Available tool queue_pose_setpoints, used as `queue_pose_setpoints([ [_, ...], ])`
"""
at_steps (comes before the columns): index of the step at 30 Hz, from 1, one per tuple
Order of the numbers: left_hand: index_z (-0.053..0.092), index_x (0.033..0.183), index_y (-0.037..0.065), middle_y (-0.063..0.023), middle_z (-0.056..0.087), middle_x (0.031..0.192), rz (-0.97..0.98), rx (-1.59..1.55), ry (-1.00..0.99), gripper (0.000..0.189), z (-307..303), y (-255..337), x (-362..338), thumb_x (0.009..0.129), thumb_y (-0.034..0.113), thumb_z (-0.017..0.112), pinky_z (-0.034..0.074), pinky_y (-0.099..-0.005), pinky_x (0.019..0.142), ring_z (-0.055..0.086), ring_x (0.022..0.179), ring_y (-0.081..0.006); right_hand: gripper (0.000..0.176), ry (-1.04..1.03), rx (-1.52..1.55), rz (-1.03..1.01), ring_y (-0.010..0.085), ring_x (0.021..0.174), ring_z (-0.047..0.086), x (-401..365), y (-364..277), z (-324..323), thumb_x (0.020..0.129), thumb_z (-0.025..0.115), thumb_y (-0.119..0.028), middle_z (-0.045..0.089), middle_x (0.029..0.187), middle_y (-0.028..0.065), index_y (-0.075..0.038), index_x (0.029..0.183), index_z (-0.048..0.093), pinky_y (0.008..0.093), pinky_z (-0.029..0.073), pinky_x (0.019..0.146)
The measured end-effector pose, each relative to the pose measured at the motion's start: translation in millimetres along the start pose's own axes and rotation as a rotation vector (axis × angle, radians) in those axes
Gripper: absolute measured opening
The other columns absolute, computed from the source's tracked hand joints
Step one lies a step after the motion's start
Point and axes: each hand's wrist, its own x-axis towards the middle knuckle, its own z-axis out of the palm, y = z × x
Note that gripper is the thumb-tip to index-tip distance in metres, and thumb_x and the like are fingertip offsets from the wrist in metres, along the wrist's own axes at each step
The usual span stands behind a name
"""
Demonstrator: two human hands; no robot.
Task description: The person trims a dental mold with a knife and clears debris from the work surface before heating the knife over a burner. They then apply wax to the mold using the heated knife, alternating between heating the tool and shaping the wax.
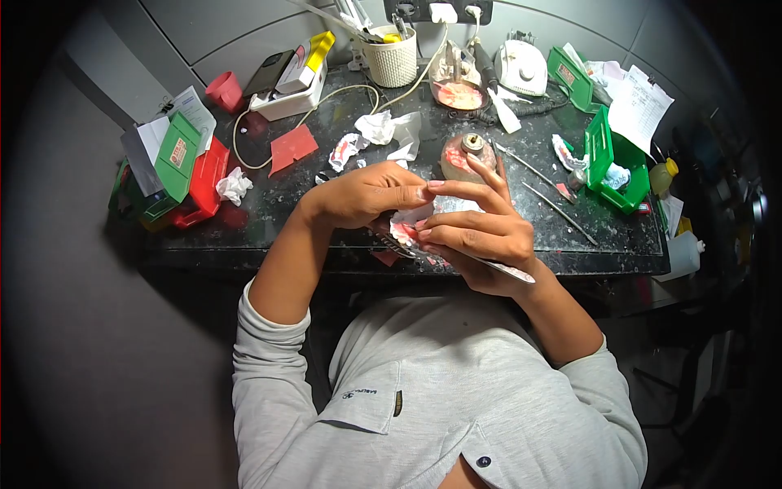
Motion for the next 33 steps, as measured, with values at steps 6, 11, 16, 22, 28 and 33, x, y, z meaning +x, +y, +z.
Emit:
queue_pose_setpoints([
  [6,0.068,0.1,0.001,0.0073,0.053,0.068,0.003,-0.027,-0.024,0.039,-3.1,2.5,-2.2,0.108,0.036,0.052,0.027,-0.0201,0.043,0.039,0.052,0.0002,0.024,0.018,0.027,-0.007,0.0266,0.115,0.069,-1.2,0.4,1.4,0.076,0.086,-0.008,0.076,0.095,-0.0004,-0.013,0.098,0.076,0.0547,0.035,0.116],
  [11,0.069,0.104,0.0,0.0076,0.053,0.067,0.005,-0.053,-0.013,0.04,-2.9,1.0,-2.7,0.108,0.036,0.052,0.027,-0.0199,0.043,0.039,0.051,0.0005,0.016,0.024,0.056,0.017,0.0309,0.117,0.069,-1.5,-0.4,2.0,0.078,0.084,-0.007,0.078,0.094,0.0031,-0.009,0.093,0.077,0.0568,0.038,0.115],
  [16,0.069,0.109,-0.002,0.0066,0.056,0.069,0.023,-0.061,-0.013,0.041,-3.2,2.7,-4.1,0.107,0.036,0.053,0.028,-0.0197,0.043,0.041,0.052,0.0004,0.014,0.004,0.061,0.031,0.0316,0.117,0.069,-1.8,-0.8,0.7,0.08,0.082,-0.005,0.077,0.093,0.0047,-0.008,0.093,0.077,0.0577,0.038,0.115],
  [22,0.069,0.112,-0.003,0.0059,0.056,0.07,-0.016,-0.009,0.085,0.044,-2.4,5.7,-5.8,0.107,0.038,0.054,0.031,-0.0198,0.046,0.043,0.055,-0.0002,0.019,0.011,0.044,0.052,0.0291,0.117,0.069,-4.6,3.1,0.4,0.08,0.081,-0.001,0.076,0.095,0.0045,-0.009,0.096,0.075,0.0562,0.037,0.116],
  [28,0.067,0.101,0.001,0.0071,0.047,0.068,0.062,0.117,0.155,0.046,1.8,8.8,-2.5,0.108,0.042,0.049,0.034,-0.0203,0.051,0.042,0.057,-0.0016,0.024,0.052,0.054,0.06,0.0275,0.117,0.069,-5.8,5.4,0.2,0.079,0.081,0.001,0.075,0.098,0.0047,-0.008,0.099,0.074,0.0535,0.039,0.115],
  [33,0.065,0.097,0.003,0.0066,0.046,0.068,0.095,0.127,0.19,0.046,1.7,7.5,-3.5,0.108,0.044,0.048,0.032,-0.0196,0.051,0.041,0.057,-0.002,0.023,0.058,0.068,0.064,0.0285,0.116,0.07,-5.8,5.1,1.8,0.079,0.082,0.001,0.075,0.1,0.005,-0.008,0.099,0.074,0.0521,0.043,0.111],
])
